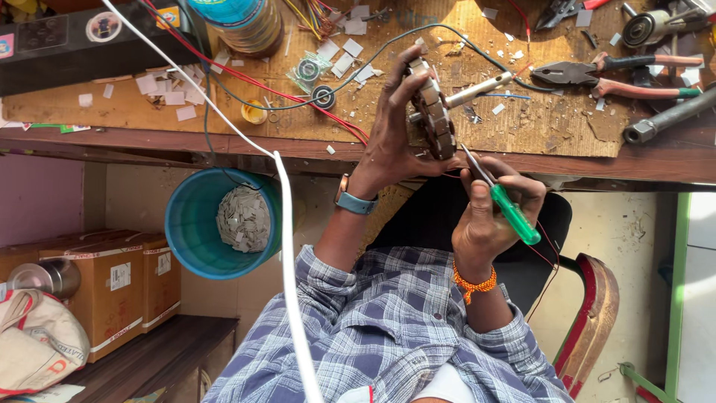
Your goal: The person uses a green-handled screwdriver to pry and adjust components on a cylindrical motor armature held in their left hand. They repeatedly rotate the armature and work on different sections of the copper windings and slots.
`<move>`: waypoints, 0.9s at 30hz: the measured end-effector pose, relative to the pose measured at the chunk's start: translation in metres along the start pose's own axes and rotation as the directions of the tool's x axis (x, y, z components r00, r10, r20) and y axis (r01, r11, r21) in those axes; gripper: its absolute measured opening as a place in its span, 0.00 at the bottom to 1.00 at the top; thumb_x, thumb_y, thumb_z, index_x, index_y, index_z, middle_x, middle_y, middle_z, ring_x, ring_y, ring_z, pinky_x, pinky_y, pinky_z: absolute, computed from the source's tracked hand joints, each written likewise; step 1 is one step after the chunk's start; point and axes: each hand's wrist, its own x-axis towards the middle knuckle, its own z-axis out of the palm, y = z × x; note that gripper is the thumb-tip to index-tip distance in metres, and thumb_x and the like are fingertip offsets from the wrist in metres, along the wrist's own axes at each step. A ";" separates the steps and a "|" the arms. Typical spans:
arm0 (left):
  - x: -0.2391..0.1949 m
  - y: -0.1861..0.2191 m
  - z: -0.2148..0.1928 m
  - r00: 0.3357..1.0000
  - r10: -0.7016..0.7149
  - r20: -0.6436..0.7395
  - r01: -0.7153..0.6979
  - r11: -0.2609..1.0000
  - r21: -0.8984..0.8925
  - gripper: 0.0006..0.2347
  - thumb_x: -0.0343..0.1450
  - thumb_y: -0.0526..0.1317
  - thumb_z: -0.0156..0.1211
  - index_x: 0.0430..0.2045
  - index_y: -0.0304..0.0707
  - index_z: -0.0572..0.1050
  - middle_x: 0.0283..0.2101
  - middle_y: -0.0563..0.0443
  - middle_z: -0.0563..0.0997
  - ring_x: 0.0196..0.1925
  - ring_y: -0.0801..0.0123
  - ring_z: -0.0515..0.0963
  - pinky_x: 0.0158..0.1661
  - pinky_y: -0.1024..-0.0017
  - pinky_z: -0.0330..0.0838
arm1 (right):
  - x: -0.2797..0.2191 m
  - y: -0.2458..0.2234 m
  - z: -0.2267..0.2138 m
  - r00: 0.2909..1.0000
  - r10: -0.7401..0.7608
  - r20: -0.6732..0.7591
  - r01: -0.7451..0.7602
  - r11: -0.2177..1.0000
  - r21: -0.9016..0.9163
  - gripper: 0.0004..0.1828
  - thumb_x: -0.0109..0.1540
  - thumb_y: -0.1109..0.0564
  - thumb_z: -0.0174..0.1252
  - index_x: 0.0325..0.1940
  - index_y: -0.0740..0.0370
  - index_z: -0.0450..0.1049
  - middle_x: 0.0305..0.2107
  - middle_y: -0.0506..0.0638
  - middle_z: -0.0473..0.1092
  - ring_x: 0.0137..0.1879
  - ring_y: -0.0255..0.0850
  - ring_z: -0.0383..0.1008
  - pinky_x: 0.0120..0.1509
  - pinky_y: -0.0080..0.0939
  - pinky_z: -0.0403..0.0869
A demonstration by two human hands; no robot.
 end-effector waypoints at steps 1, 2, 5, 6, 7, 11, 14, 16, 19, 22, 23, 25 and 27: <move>0.000 0.000 -0.001 1.000 -0.006 -0.003 0.006 1.000 0.001 0.56 0.53 0.55 0.89 0.72 0.59 0.48 0.78 0.44 0.47 0.78 0.49 0.54 0.76 0.54 0.60 | -0.003 0.000 -0.001 1.000 -0.004 0.010 0.004 1.000 -0.029 0.18 0.68 0.67 0.65 0.54 0.63 0.62 0.50 0.64 0.73 0.56 0.47 0.79 0.60 0.43 0.83; 0.000 0.001 0.000 1.000 -0.011 -0.004 0.011 1.000 0.004 0.55 0.54 0.55 0.89 0.72 0.59 0.48 0.78 0.44 0.48 0.78 0.48 0.54 0.76 0.53 0.60 | -0.003 0.000 -0.002 1.000 -0.008 0.019 0.009 0.998 -0.056 0.17 0.68 0.67 0.64 0.53 0.63 0.62 0.50 0.65 0.73 0.56 0.47 0.79 0.60 0.43 0.83; 0.001 0.002 0.001 1.000 -0.007 -0.011 0.008 1.000 0.019 0.55 0.52 0.54 0.89 0.71 0.58 0.49 0.78 0.44 0.48 0.78 0.47 0.54 0.75 0.52 0.60 | -0.003 -0.001 0.001 0.999 -0.023 0.038 0.028 0.992 -0.126 0.16 0.68 0.69 0.63 0.51 0.64 0.62 0.51 0.66 0.73 0.55 0.48 0.80 0.60 0.43 0.83; 0.002 0.002 0.001 1.000 -0.003 -0.016 0.004 1.000 0.027 0.56 0.52 0.54 0.89 0.71 0.58 0.49 0.77 0.43 0.49 0.77 0.47 0.54 0.74 0.52 0.61 | -0.003 -0.003 0.003 0.999 -0.028 0.045 0.034 0.988 -0.148 0.15 0.68 0.69 0.63 0.51 0.65 0.62 0.51 0.66 0.73 0.55 0.49 0.80 0.60 0.43 0.83; 0.002 0.002 0.001 1.000 -0.023 -0.008 0.023 1.000 0.001 0.55 0.53 0.53 0.89 0.71 0.58 0.50 0.78 0.44 0.48 0.77 0.50 0.57 0.73 0.54 0.64 | -0.002 -0.004 0.004 0.999 -0.019 0.048 0.027 0.985 -0.172 0.14 0.68 0.69 0.62 0.50 0.65 0.63 0.51 0.66 0.73 0.56 0.49 0.80 0.60 0.43 0.83; -0.001 0.000 0.001 0.999 -0.053 0.005 0.053 0.998 -0.034 0.55 0.52 0.51 0.91 0.71 0.58 0.51 0.79 0.44 0.48 0.76 0.54 0.59 0.70 0.59 0.71 | -0.005 -0.010 0.007 0.995 -0.036 0.095 0.066 0.938 -0.341 0.12 0.68 0.71 0.62 0.48 0.68 0.64 0.50 0.67 0.74 0.60 0.51 0.79 0.59 0.41 0.82; -0.004 -0.003 0.002 0.996 -0.088 0.009 0.088 0.995 -0.055 0.55 0.51 0.51 0.91 0.71 0.58 0.53 0.79 0.45 0.49 0.75 0.55 0.61 0.69 0.61 0.73 | -0.015 -0.010 0.012 0.993 -0.054 0.106 0.094 0.901 -0.423 0.12 0.67 0.72 0.62 0.47 0.69 0.66 0.51 0.68 0.73 0.62 0.53 0.78 0.63 0.43 0.82; -0.003 -0.004 0.002 0.997 -0.078 0.011 0.078 0.996 -0.040 0.55 0.50 0.51 0.91 0.70 0.59 0.54 0.79 0.45 0.49 0.76 0.54 0.60 0.70 0.60 0.71 | -0.020 -0.008 0.017 0.993 -0.069 0.099 0.105 0.897 -0.429 0.11 0.66 0.71 0.62 0.47 0.69 0.66 0.51 0.69 0.73 0.64 0.54 0.77 0.64 0.43 0.81; -0.001 -0.003 0.001 0.999 -0.030 0.014 0.029 0.999 0.014 0.55 0.49 0.52 0.90 0.70 0.60 0.53 0.78 0.47 0.48 0.77 0.52 0.56 0.74 0.56 0.64 | -0.020 -0.008 0.017 0.991 -0.089 0.102 0.125 0.896 -0.427 0.12 0.67 0.70 0.63 0.48 0.68 0.66 0.52 0.69 0.73 0.64 0.54 0.77 0.63 0.43 0.82; 0.002 0.002 0.003 0.999 -0.023 0.025 0.022 0.999 0.043 0.55 0.50 0.55 0.90 0.71 0.61 0.52 0.78 0.46 0.47 0.78 0.50 0.56 0.76 0.52 0.61 | -0.010 -0.012 0.008 0.997 -0.060 0.055 0.075 0.939 -0.336 0.13 0.68 0.68 0.64 0.49 0.66 0.65 0.52 0.68 0.74 0.59 0.51 0.79 0.60 0.41 0.82; 0.003 0.003 0.003 1.000 0.000 0.029 -0.002 0.998 0.068 0.56 0.50 0.56 0.89 0.70 0.61 0.52 0.78 0.46 0.48 0.79 0.48 0.54 0.77 0.50 0.60 | -0.008 -0.012 0.007 1.000 -0.028 0.001 0.028 0.971 -0.238 0.13 0.68 0.67 0.64 0.49 0.65 0.65 0.51 0.67 0.74 0.56 0.49 0.80 0.59 0.41 0.82; 0.003 0.004 0.004 0.999 0.030 0.034 -0.035 0.991 0.132 0.56 0.49 0.58 0.88 0.70 0.62 0.52 0.77 0.46 0.48 0.80 0.45 0.53 0.76 0.48 0.59 | -0.003 -0.013 0.002 0.999 -0.033 -0.017 0.030 0.991 -0.130 0.15 0.68 0.65 0.65 0.51 0.65 0.65 0.51 0.66 0.74 0.53 0.48 0.80 0.58 0.41 0.82; -0.001 0.005 0.008 0.998 0.040 0.053 -0.050 0.978 0.204 0.55 0.50 0.59 0.89 0.70 0.63 0.52 0.77 0.46 0.49 0.80 0.45 0.53 0.74 0.48 0.58 | -0.003 -0.015 -0.005 0.993 -0.117 0.027 0.119 0.986 -0.117 0.16 0.67 0.64 0.66 0.52 0.65 0.65 0.52 0.65 0.74 0.53 0.47 0.80 0.58 0.40 0.82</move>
